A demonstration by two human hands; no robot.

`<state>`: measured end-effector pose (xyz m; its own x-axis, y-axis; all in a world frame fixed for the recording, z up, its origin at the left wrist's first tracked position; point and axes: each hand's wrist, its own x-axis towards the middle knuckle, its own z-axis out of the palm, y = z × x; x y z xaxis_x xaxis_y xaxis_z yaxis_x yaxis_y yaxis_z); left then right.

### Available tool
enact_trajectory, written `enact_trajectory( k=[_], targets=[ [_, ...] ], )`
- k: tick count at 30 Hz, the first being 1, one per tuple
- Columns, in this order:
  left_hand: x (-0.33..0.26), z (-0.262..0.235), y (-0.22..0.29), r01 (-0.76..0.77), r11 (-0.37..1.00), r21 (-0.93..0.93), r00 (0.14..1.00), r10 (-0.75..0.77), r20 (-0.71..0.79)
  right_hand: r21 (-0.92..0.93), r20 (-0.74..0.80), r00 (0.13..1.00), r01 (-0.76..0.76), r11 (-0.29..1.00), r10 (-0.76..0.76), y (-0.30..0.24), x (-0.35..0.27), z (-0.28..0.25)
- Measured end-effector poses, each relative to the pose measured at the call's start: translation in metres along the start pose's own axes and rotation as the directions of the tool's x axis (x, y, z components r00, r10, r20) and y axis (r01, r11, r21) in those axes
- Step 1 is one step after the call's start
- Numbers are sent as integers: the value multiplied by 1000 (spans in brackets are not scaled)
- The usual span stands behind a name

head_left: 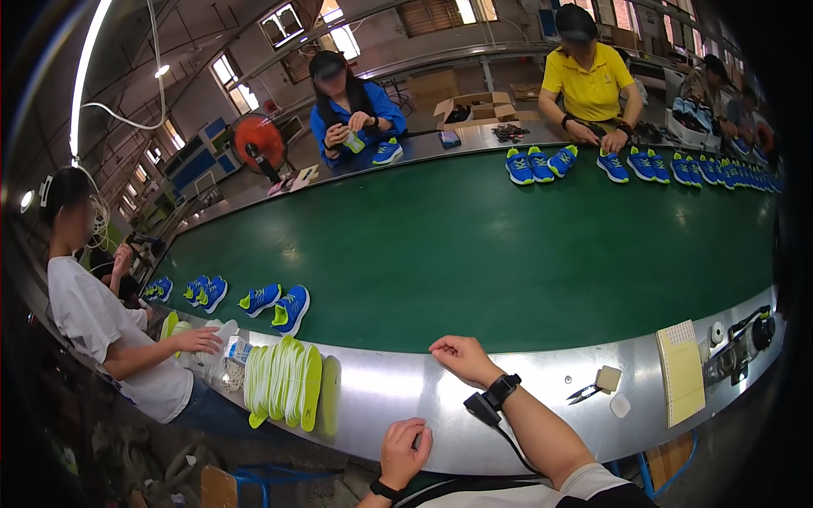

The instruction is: The recorder is inspecting and cleaning finished blue sneakers on a production line, using a brush and cloth.

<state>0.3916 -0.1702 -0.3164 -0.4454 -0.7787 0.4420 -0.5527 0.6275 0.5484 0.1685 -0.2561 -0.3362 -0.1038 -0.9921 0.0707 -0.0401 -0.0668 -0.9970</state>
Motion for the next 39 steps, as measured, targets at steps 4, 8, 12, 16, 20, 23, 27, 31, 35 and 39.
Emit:
enact_trajectory(
  k=[4,8,12,16,20,23,27,31,35,39],
  targets=[
    [-1,2,-3,-13,1000,7,1000,13,-5,-2,1,1000,-6,1000,6,3,0,0],
    [-1,2,-2,-8,1000,8,1000,8,-5,-4,6,1000,-6,1000,6,1,0,0],
    [0,1,-1,-7,1000,0,1000,7,-12,-3,6,1000,-11,1000,11,1,1,1],
    [-1,-1,-2,-9,1000,0,1000,9,-22,-3,2,1000,-12,1000,12,-8,0,3],
    [0,-1,-3,-15,1000,-5,1000,15,-20,9,9,1000,-17,1000,17,-6,0,1],
    [0,-1,-3,-16,1000,-16,1000,16,-12,-28,9,1000,-21,999,21,-4,0,1],
    [1,1,-3,-6,1000,-20,1000,6,-20,2,7,1000,-25,1000,25,-5,1,1],
    [0,1,-3,-1,1000,-11,1000,1,1,50,22,999,-29,998,28,4,2,1],
    [9,-18,17,414,705,-575,891,-186,413,-3,16,1000,-12,1000,12,2,3,0],
    [76,-86,108,213,336,-917,407,823,396,30,27,999,-37,999,36,0,-1,2]
  ],
)
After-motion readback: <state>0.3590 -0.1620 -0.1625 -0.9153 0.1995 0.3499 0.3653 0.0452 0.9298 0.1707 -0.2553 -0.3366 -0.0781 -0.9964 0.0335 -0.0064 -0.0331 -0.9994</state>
